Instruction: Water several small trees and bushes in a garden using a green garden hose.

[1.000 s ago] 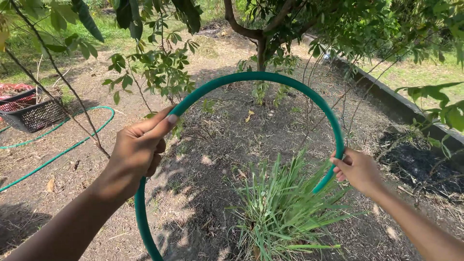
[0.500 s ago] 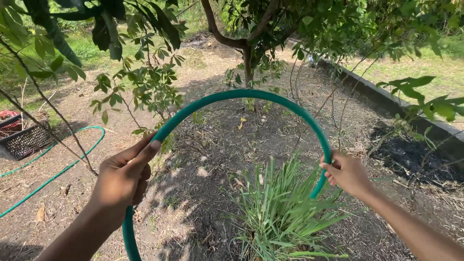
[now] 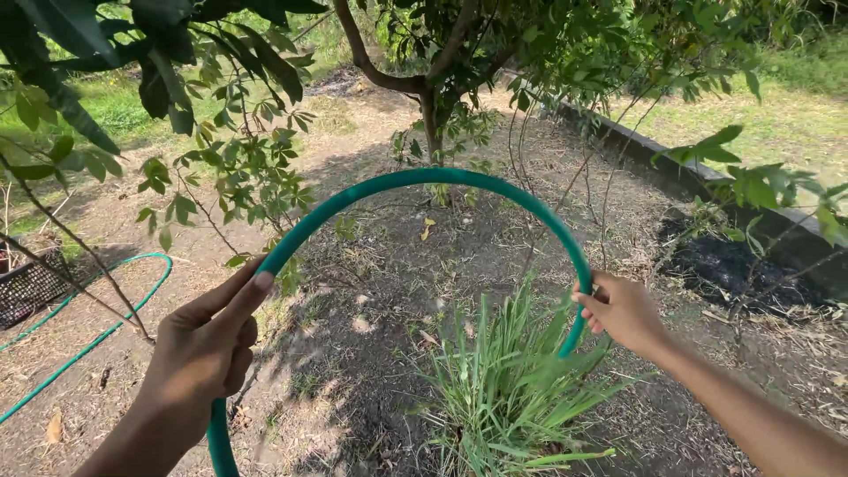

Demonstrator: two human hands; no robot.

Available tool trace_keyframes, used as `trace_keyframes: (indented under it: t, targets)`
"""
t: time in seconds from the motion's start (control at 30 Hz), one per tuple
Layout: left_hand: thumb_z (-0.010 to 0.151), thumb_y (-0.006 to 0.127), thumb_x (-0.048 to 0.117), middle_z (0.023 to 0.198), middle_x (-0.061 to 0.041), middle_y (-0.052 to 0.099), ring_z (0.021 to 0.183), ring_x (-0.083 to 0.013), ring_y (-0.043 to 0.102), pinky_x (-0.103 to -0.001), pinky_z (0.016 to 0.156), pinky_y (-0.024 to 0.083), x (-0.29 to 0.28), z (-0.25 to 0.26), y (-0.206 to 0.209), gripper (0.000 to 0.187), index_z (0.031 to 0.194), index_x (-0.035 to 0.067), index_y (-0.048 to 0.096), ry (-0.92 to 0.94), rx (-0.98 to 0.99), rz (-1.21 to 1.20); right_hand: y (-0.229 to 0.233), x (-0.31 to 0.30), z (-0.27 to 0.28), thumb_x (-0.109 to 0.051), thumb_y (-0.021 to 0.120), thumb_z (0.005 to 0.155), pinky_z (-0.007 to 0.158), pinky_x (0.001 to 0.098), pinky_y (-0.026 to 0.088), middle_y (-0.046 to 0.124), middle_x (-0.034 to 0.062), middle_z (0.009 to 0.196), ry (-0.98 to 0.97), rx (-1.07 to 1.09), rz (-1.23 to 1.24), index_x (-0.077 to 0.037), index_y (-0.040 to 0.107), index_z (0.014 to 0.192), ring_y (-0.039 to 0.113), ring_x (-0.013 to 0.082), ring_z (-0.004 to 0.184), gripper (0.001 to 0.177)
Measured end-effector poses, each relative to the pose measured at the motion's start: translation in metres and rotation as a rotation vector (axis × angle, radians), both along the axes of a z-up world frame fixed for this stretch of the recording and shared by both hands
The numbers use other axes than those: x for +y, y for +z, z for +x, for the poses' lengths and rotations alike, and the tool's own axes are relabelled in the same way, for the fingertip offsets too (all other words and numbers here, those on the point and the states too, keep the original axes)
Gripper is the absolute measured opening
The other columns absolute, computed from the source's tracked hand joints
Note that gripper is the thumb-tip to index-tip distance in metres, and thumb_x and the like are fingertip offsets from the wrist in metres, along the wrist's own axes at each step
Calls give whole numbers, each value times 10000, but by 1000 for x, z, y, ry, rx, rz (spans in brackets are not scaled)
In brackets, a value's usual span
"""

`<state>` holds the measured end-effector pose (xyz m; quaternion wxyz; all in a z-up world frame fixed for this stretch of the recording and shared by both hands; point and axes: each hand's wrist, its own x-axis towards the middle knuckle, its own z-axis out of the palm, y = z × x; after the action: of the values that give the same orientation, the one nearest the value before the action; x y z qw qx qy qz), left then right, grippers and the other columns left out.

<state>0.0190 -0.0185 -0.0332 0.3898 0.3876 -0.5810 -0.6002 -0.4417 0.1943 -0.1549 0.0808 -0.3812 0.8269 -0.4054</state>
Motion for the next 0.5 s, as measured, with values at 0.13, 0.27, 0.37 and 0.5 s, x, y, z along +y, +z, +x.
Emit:
trace_keyframes:
  t: [0.13,0.27,0.37,0.5]
  targets:
    - [939,678,351,587,5,393,383,-89,268,-298,359,167,2,-1,4,440,1334,161,726,3,0,3,1,-1,3,-166,656,959,585,283,650,729,85,747,-27,-13,20,-86,700,1113,705,131,594,180]
    - [939,667,355,584,-2,411,374,-98,276,-300,354,169,2,-2,5,435,1327,165,716,5,-6,10,3,0,7,-134,608,971,560,268,657,714,106,769,-21,-30,40,-86,705,1100,706,158,602,169]
    - [941,671,346,586,0,404,378,-97,277,-299,357,165,-1,-2,3,424,1317,154,719,7,-6,20,5,0,9,-133,598,975,559,268,653,711,111,766,-16,-25,52,-91,697,1105,705,163,599,168]
    - [943,661,358,575,8,393,379,-88,271,-294,351,165,-3,-2,-1,422,1309,156,724,-20,17,-16,3,0,7,-152,613,976,560,284,644,719,92,744,-19,-9,51,-91,701,1105,704,157,584,168]
